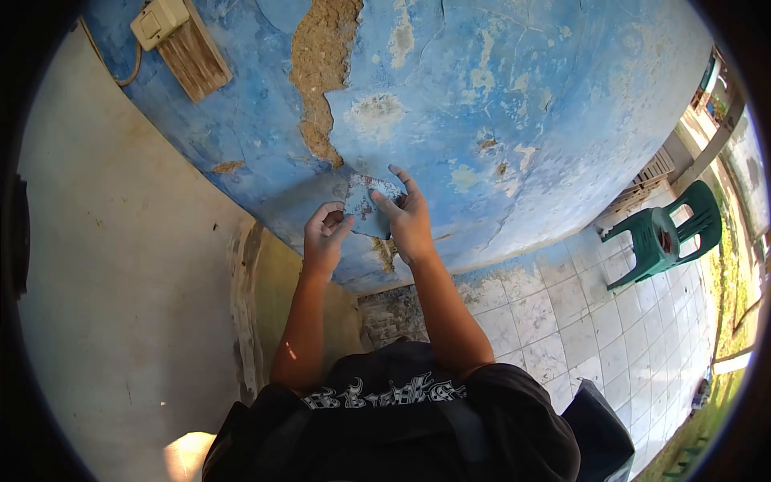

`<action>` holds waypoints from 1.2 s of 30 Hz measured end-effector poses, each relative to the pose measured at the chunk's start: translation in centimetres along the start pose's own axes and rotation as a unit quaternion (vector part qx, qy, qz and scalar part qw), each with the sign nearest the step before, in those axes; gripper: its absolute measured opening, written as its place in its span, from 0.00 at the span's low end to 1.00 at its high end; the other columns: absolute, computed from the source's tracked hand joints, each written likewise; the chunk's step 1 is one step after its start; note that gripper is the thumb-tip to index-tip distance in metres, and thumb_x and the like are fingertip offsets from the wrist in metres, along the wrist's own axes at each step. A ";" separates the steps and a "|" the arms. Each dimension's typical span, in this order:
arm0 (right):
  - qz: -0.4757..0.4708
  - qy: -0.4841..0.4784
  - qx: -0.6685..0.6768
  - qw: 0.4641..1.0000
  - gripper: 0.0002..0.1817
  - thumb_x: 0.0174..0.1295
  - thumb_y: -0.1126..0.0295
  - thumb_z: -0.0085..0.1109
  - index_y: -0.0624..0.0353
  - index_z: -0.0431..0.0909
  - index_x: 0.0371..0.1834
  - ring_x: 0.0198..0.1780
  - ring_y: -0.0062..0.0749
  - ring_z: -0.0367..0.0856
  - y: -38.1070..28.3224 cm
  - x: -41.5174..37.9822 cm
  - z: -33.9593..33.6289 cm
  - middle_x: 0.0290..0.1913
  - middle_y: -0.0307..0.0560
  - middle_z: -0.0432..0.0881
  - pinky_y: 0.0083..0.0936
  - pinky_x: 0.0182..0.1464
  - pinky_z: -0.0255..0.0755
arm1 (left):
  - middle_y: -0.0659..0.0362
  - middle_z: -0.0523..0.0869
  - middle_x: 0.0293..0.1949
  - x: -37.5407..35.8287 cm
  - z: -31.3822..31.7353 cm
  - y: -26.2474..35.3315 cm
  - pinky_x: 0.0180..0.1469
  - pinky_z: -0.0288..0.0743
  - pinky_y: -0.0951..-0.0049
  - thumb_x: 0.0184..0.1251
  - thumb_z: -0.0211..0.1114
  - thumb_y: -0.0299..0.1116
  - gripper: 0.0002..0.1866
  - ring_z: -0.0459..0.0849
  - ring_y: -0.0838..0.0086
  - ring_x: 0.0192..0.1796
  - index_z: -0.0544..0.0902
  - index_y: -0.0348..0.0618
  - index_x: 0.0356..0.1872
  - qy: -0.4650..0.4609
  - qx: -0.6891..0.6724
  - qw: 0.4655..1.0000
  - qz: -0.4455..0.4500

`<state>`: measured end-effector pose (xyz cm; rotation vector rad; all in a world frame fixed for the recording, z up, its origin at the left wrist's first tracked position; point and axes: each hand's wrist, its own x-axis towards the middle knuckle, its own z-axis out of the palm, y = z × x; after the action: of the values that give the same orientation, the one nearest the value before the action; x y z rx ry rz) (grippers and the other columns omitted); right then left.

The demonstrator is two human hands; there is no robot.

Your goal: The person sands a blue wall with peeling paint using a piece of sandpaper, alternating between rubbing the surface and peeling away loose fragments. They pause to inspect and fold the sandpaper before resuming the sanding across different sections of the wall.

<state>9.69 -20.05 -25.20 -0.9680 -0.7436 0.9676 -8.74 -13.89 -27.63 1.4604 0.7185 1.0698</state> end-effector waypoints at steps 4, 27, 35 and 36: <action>0.052 -0.028 0.065 0.996 0.23 0.75 0.73 0.74 0.69 0.81 0.69 0.40 0.20 0.85 1.7 -1.1 2.4 0.44 0.44 0.92 0.24 0.44 0.79 | 0.56 0.88 0.56 -1.4 -1.7 0.7 0.62 0.77 0.68 0.79 0.74 0.27 0.17 0.85 0.74 0.56 0.82 0.33 0.61 -0.006 -0.050 0.999 -0.006; -0.231 0.021 -0.374 0.898 0.34 0.61 0.71 0.81 0.64 0.83 0.73 0.55 0.44 0.89 7.7 -3.1 4.2 0.58 0.53 0.92 0.37 0.63 0.81 | 0.60 0.94 0.50 -3.2 -8.4 -7.6 0.48 0.76 0.77 0.84 0.72 0.35 0.20 0.83 0.83 0.44 0.89 0.29 0.65 0.069 0.012 0.997 -0.011; 0.115 -0.111 -0.204 0.966 0.22 0.71 0.70 0.78 0.70 0.85 0.63 0.51 0.31 0.90 9.8 -2.1 2.3 0.52 0.50 0.93 0.32 0.59 0.83 | 0.61 0.92 0.43 -2.4 -7.1 -6.7 0.45 0.75 0.72 0.82 0.73 0.35 0.15 0.84 0.81 0.42 0.90 0.35 0.59 0.042 -0.152 0.986 -0.061; 0.127 -0.045 -0.070 0.988 0.19 0.72 0.71 0.76 0.70 0.85 0.61 0.49 0.27 0.89 10.1 -2.6 3.3 0.51 0.49 0.93 0.30 0.55 0.82 | 0.61 0.92 0.43 -2.6 -6.4 -6.7 0.45 0.75 0.72 0.82 0.73 0.35 0.15 0.84 0.81 0.42 0.90 0.35 0.59 0.041 -0.151 0.986 -0.065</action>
<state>2.54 -18.93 -33.40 -1.1674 -0.7849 1.1998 -14.75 -12.30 -35.06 1.1016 0.6682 1.0899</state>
